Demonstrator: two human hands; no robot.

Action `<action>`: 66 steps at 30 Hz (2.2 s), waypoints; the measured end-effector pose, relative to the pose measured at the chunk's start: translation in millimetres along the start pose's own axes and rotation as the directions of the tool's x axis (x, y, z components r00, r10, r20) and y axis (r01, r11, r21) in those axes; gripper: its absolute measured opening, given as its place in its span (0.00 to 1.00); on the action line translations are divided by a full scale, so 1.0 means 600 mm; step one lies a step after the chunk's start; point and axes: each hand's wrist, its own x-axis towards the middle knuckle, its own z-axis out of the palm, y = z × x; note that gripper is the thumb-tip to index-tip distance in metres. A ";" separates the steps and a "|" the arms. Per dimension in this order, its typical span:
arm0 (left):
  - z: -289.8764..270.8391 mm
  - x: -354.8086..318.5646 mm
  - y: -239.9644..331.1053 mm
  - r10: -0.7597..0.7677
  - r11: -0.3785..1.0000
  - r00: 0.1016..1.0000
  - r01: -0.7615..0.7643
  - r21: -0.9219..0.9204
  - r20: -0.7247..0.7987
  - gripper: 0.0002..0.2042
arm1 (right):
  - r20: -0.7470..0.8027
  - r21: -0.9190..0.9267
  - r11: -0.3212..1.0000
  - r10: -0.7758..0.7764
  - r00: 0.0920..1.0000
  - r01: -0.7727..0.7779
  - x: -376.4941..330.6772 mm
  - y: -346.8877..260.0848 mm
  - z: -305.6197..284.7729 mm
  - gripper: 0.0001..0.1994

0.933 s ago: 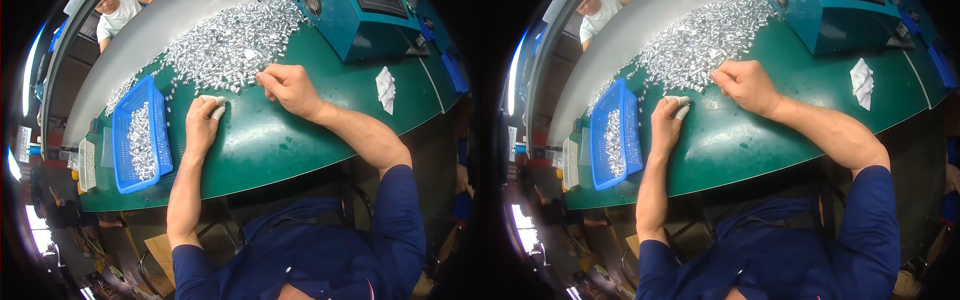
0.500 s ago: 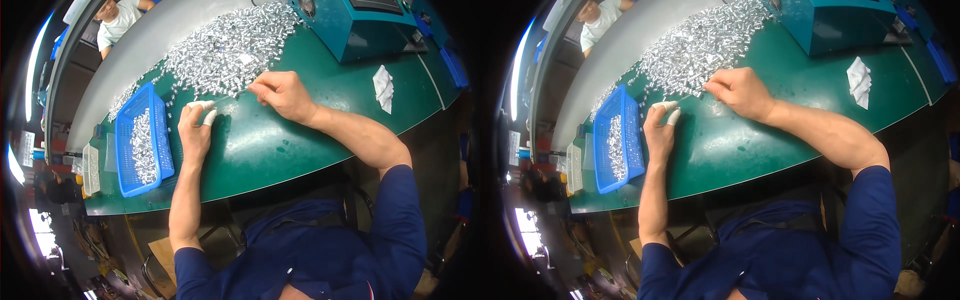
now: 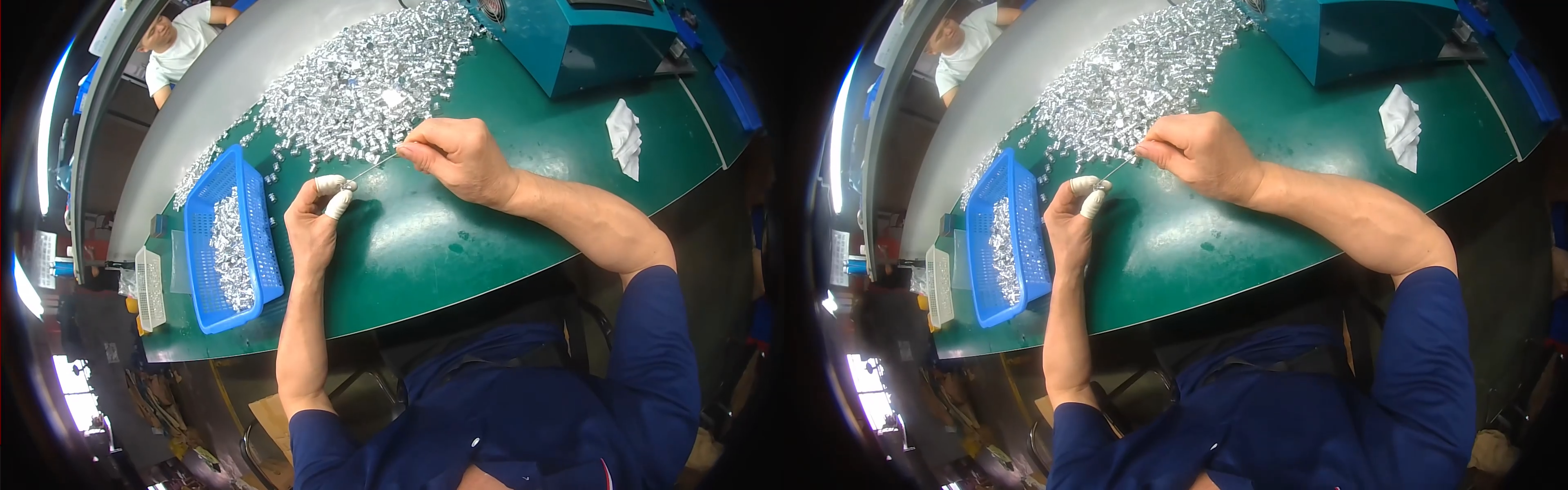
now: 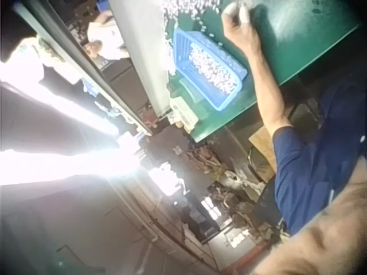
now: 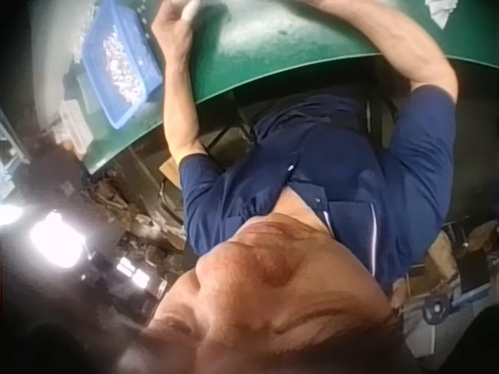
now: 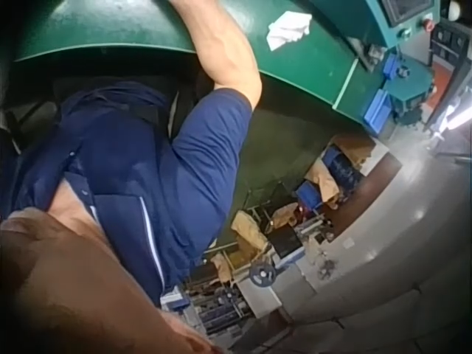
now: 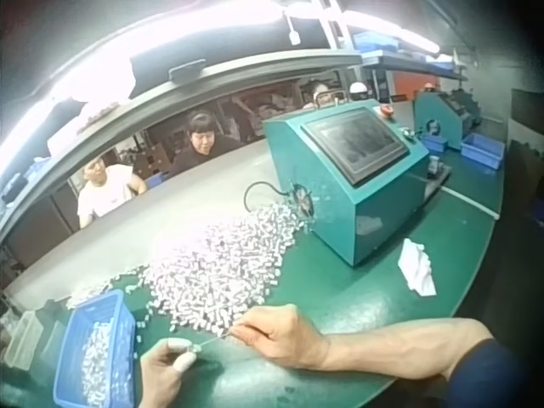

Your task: The recorder strings small metallic hardware components onto a thin wire at a factory workstation.

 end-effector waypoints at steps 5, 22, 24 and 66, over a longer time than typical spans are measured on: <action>-0.002 -0.001 0.002 0.008 1.000 1.000 -0.008 -0.007 0.001 0.10 | -0.003 -0.012 1.000 -0.024 1.000 0.024 0.000 -0.001 -0.002 0.06; 0.010 -0.005 0.009 0.144 0.952 0.989 -0.143 0.270 0.017 0.09 | 0.063 -0.088 0.976 -0.196 0.979 0.201 -0.007 -0.001 0.006 0.07; 0.020 -0.006 0.017 0.217 0.907 0.975 -0.217 0.360 0.043 0.08 | 0.107 -0.097 0.976 -0.185 0.977 0.196 -0.012 -0.003 0.009 0.07; 0.008 -0.014 0.033 0.273 0.846 0.955 -0.297 0.442 0.120 0.10 | 0.568 0.184 0.524 0.634 0.525 -0.832 0.001 0.007 0.001 0.09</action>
